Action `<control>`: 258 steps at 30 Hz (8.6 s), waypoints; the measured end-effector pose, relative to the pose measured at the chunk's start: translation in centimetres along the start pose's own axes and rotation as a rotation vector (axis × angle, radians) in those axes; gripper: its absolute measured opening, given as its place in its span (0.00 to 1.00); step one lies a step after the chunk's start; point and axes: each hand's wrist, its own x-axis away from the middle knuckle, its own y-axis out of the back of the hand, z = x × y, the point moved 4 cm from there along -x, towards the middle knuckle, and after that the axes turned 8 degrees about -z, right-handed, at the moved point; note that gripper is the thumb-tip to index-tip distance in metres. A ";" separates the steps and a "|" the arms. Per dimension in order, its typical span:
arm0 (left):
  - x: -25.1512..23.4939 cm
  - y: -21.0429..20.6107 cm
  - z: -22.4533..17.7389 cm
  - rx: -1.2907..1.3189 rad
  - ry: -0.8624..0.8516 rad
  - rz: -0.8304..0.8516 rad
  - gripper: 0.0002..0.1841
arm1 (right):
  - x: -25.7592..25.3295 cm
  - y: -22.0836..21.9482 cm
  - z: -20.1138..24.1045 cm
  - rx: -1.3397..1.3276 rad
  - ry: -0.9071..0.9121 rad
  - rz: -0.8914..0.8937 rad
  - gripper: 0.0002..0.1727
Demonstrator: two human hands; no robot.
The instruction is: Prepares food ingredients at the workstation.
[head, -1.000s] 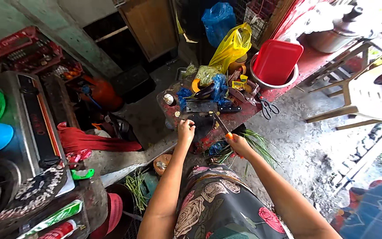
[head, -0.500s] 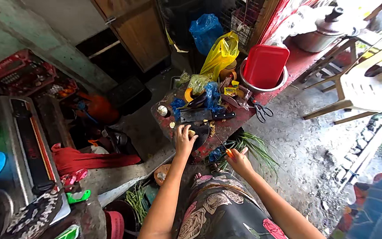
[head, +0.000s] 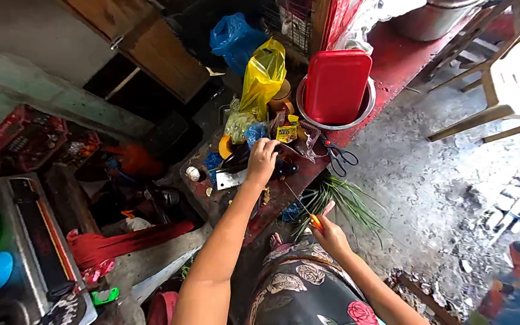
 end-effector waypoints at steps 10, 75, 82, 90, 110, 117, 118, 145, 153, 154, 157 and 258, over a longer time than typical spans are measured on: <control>-6.0 -2.6 -0.7 -0.094 0.063 0.373 0.06 | -9.9 7.8 4.8 -0.248 0.008 -0.432 0.23; 19.4 11.5 10.5 1.139 1.098 -0.435 0.21 | -1.6 -3.9 12.6 -0.001 0.078 0.195 0.28; 19.0 9.6 11.0 0.710 0.956 -0.275 0.08 | -3.6 -1.6 12.9 0.215 -0.036 -0.053 0.27; 9.6 10.3 11.1 0.122 0.638 -0.094 0.19 | -12.0 -1.9 14.4 0.417 0.225 -0.143 0.28; 7.9 12.0 13.3 -0.136 0.869 0.076 0.26 | -10.8 3.7 7.8 0.258 0.181 -0.187 0.24; 8.8 11.1 13.7 -0.194 1.014 0.113 0.28 | -9.8 4.1 7.9 0.263 -0.075 -0.074 0.24; 8.9 11.0 13.6 -0.195 1.012 0.110 0.28 | -9.6 4.0 7.9 0.251 -0.087 -0.039 0.25; 10.1 9.9 16.8 -0.228 1.027 0.145 0.32 | -6.0 5.9 7.7 0.278 0.103 0.051 0.21; 10.6 9.2 17.9 -0.161 0.948 0.031 0.27 | -4.6 4.2 7.6 0.580 0.243 -0.017 0.20; 10.6 9.2 17.9 -0.157 0.946 0.025 0.26 | -4.9 3.7 7.8 0.573 0.241 -0.041 0.20; 10.3 9.7 17.9 -0.161 0.897 -0.046 0.19 | -6.1 2.4 8.2 0.566 0.200 -0.024 0.21; 25.1 10.3 9.4 0.226 0.739 -0.268 0.11 | 4.4 -11.8 22.3 0.660 0.112 0.484 0.24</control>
